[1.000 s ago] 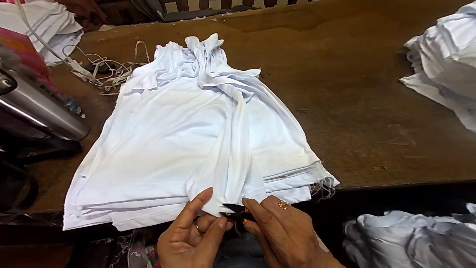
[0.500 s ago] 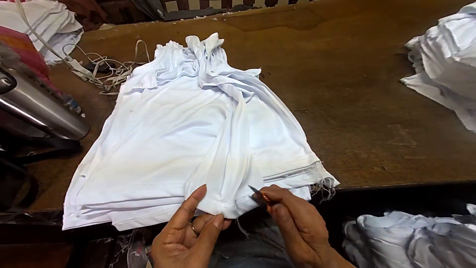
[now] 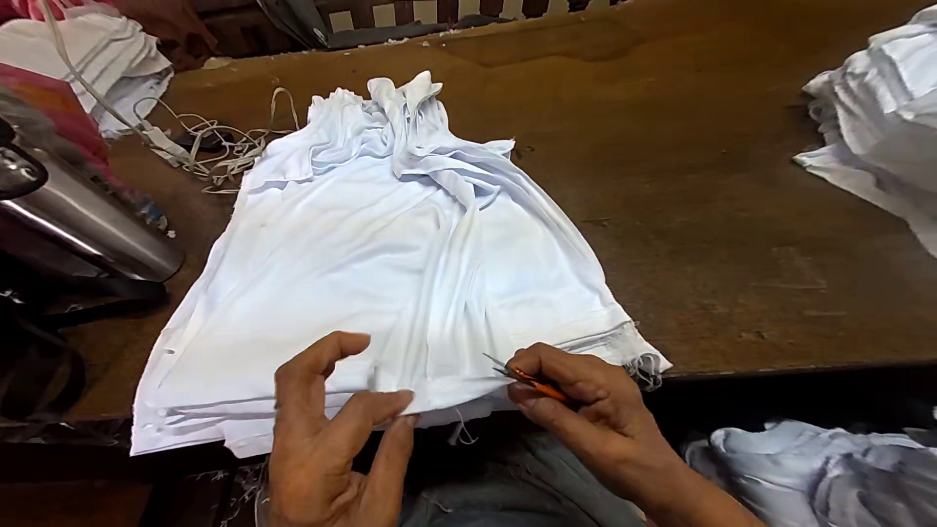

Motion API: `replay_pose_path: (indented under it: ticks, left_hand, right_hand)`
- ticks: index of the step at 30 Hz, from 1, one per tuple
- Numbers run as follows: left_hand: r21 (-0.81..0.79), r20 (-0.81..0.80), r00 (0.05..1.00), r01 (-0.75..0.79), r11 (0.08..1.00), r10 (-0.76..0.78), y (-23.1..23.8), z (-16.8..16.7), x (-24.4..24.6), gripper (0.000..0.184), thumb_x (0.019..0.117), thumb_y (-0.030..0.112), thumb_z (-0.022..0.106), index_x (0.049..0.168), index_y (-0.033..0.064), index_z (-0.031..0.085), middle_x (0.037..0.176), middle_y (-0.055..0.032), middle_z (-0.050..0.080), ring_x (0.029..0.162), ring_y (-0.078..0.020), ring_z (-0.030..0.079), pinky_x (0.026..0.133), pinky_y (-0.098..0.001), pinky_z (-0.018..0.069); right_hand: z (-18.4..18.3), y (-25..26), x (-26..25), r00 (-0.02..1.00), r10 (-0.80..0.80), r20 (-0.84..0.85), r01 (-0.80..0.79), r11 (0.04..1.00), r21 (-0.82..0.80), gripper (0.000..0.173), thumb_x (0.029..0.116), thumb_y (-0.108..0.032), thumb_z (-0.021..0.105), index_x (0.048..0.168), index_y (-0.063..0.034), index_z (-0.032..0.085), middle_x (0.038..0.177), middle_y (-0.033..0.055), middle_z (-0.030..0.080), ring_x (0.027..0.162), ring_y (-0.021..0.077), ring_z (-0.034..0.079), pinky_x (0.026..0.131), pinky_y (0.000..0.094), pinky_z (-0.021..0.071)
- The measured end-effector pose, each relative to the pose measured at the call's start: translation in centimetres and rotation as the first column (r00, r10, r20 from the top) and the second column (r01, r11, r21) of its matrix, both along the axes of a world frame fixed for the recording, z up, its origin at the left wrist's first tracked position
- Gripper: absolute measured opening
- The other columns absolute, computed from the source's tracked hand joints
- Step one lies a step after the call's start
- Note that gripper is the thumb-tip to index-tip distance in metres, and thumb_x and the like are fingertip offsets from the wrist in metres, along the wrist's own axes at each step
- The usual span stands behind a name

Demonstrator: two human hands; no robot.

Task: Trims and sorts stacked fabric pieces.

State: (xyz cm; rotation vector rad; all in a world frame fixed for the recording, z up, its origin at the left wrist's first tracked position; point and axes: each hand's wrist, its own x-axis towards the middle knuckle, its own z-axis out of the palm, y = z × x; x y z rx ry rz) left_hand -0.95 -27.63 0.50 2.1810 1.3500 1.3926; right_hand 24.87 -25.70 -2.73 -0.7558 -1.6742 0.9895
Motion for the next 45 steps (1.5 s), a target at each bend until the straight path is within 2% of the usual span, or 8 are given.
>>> replay_pose_path:
  ticks: [1,4,8,10,12,15,24,45]
  left_hand:
    - [-0.028,0.043,0.995,0.090,0.996,-0.089,0.1,0.2,-0.1,0.004,0.0947,0.024,0.070,0.094,0.0219,0.074,0.135,0.0000,0.060,0.131,-0.0172,0.054,0.106,-0.0356,0.0486]
    - [-0.130,0.280,0.930,0.282,0.951,-0.237,0.5,0.6,0.4,0.005,0.0979,0.016,0.068,0.102,0.0139,0.070,0.103,-0.0001,0.075,0.096,-0.0137,0.072,0.086,-0.0305,0.0613]
    - [-0.308,0.441,0.883,0.315,0.898,-0.159,0.6,1.1,1.0,0.044,0.0947,0.008,0.069,0.137,0.0082,0.057,0.086,-0.0048,0.074,0.076,-0.0139,0.071,0.074,-0.0269,0.0609]
    - [-0.360,0.498,0.857,0.340,0.869,-0.129,0.6,1.1,1.0,0.050,0.0947,0.006,0.067,0.143,0.0081,0.054,0.085,-0.0079,0.074,0.074,-0.0148,0.070,0.072,-0.0262,0.0599]
    - [-0.383,0.529,0.842,0.345,0.857,-0.103,0.6,1.1,1.0,0.049,0.0952,0.006,0.065,0.143,0.0075,0.053,0.085,-0.0091,0.074,0.074,-0.0147,0.071,0.071,-0.0252,0.0600]
    - [-0.379,0.539,0.836,0.351,0.857,-0.104,0.5,1.2,1.0,0.047,0.0959,0.004,0.063,0.142,0.0060,0.053,0.086,-0.0084,0.074,0.076,-0.0133,0.071,0.072,-0.0240,0.0594]
    - [-0.396,0.563,0.823,0.354,0.847,-0.081,0.5,1.3,1.4,0.048,0.0947,0.005,0.066,0.141,0.0063,0.054,0.081,-0.0096,0.073,0.069,-0.0132,0.069,0.067,-0.0228,0.0579]
    - [-0.482,0.544,0.839,0.314,0.818,-0.001,0.3,1.3,1.8,0.050,0.0919,0.006,0.067,0.140,0.0085,0.055,0.075,-0.0074,0.072,0.063,-0.0114,0.067,0.061,-0.0202,0.0547]
  right_hand:
    - [0.3,0.2,0.3,1.000,0.009,-0.008,-0.010,1.000,-0.020,0.012,0.1018,-0.018,0.058,0.098,-0.0096,0.066,0.074,-0.0043,0.056,0.062,-0.0014,0.051,0.056,0.0122,0.0427]
    - [0.9,0.5,0.7,1.000,-0.011,-0.005,0.010,0.998,-0.063,0.011,0.1008,-0.019,0.059,0.096,-0.0118,0.066,0.071,-0.0054,0.054,0.060,-0.0017,0.049,0.054,0.0118,0.0406]
    - [1.0,1.0,0.7,0.966,-0.203,0.158,0.200,0.979,0.038,0.008,0.0998,-0.020,0.060,0.095,-0.0150,0.065,0.067,-0.0091,0.052,0.054,-0.0020,0.046,0.047,0.0121,0.0379]
    - [0.6,0.8,0.6,0.892,-0.353,0.281,0.310,0.932,0.186,0.015,0.1019,-0.027,0.056,0.101,-0.0148,0.064,0.070,-0.0103,0.054,0.056,-0.0021,0.047,0.048,0.0146,0.0397]
    - [0.7,0.0,0.4,0.829,-0.434,0.353,0.329,0.888,0.321,0.034,0.1090,-0.039,0.044,0.113,-0.0107,0.062,0.080,-0.0052,0.056,0.065,0.0021,0.052,0.055,0.0211,0.0450]
    - [1.0,-1.4,0.2,0.806,-0.459,0.373,0.279,0.851,0.445,0.045,0.1119,-0.041,0.032,0.116,-0.0095,0.064,0.082,0.0020,0.059,0.071,0.0083,0.057,0.060,0.0248,0.0475]
    - [0.6,-1.5,0.4,0.751,-0.524,0.401,0.166,0.738,0.654,0.039,0.1099,-0.038,0.042,0.117,-0.0096,0.067,0.077,0.0040,0.055,0.066,0.0142,0.053,0.056,0.0272,0.0414]
    - [0.0,-1.0,-1.1,0.783,-0.486,0.388,0.129,0.738,0.662,0.035,0.1093,-0.035,0.046,0.111,-0.0088,0.069,0.074,0.0033,0.055,0.064,0.0140,0.051,0.055,0.0267,0.0392]
